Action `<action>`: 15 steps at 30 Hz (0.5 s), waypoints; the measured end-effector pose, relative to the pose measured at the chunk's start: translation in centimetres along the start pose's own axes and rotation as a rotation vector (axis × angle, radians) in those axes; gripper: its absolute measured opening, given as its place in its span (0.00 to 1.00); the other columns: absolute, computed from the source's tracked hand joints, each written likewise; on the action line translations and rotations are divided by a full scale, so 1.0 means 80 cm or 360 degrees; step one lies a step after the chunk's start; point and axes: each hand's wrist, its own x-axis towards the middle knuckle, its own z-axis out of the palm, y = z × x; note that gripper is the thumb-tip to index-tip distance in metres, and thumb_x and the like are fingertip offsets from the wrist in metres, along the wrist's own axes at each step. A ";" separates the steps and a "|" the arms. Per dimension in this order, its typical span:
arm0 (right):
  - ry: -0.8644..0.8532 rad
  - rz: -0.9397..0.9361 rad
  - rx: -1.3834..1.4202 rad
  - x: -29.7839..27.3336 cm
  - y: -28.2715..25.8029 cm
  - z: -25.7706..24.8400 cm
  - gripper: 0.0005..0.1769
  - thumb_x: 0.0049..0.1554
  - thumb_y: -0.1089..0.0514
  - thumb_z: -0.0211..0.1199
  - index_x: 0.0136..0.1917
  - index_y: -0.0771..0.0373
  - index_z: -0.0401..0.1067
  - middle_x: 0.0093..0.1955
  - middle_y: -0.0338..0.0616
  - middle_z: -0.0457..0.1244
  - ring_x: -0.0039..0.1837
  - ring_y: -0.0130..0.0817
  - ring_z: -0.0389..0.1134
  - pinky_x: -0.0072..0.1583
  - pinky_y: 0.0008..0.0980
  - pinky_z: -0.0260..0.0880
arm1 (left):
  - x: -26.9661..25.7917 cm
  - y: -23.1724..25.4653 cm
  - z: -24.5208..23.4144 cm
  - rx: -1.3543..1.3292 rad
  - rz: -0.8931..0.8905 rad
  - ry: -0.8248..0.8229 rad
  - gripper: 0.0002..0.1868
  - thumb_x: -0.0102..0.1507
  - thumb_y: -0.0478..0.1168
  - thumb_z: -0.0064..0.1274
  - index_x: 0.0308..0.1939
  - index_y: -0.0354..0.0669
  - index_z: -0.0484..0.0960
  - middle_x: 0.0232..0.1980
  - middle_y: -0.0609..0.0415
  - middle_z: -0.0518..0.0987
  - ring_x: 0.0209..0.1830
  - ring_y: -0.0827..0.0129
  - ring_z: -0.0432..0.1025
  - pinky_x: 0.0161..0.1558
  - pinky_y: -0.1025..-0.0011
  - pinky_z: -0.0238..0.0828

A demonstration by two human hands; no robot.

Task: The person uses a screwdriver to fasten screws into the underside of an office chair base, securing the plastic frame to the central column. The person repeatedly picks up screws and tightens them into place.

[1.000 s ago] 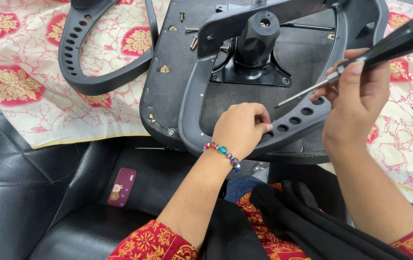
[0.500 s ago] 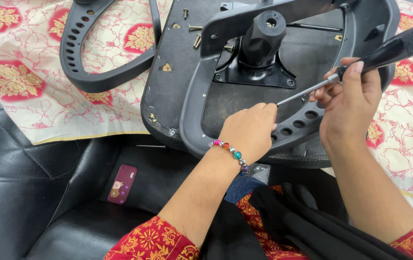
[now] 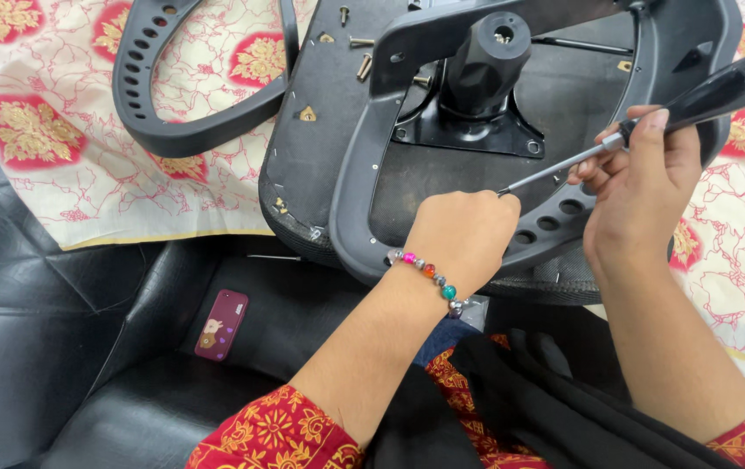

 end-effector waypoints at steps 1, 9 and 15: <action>0.0017 0.0001 0.0011 0.000 -0.001 0.000 0.12 0.79 0.51 0.51 0.64 0.63 0.60 0.46 0.47 0.62 0.39 0.31 0.66 0.46 0.34 0.72 | 0.002 0.001 -0.002 0.0027 0.0002 -0.0003 0.03 0.57 0.34 0.56 0.34 0.42 0.79 0.34 0.49 0.83 0.34 0.54 0.81 0.35 0.59 0.77; 0.0043 -0.0017 -0.0031 0.000 -0.005 0.005 0.11 0.79 0.54 0.52 0.62 0.64 0.60 0.44 0.47 0.62 0.39 0.32 0.66 0.45 0.33 0.72 | 0.002 0.004 -0.001 0.0010 -0.0172 -0.0015 0.05 0.60 0.37 0.54 0.37 0.41 0.80 0.34 0.49 0.83 0.34 0.55 0.81 0.34 0.59 0.77; 0.0076 0.0104 -0.0074 0.007 -0.015 0.013 0.09 0.76 0.58 0.57 0.60 0.66 0.61 0.48 0.47 0.64 0.40 0.32 0.67 0.45 0.33 0.74 | 0.001 -0.002 0.001 -0.0134 -0.0281 0.0166 0.07 0.63 0.41 0.51 0.38 0.41 0.79 0.35 0.48 0.83 0.35 0.52 0.80 0.35 0.56 0.76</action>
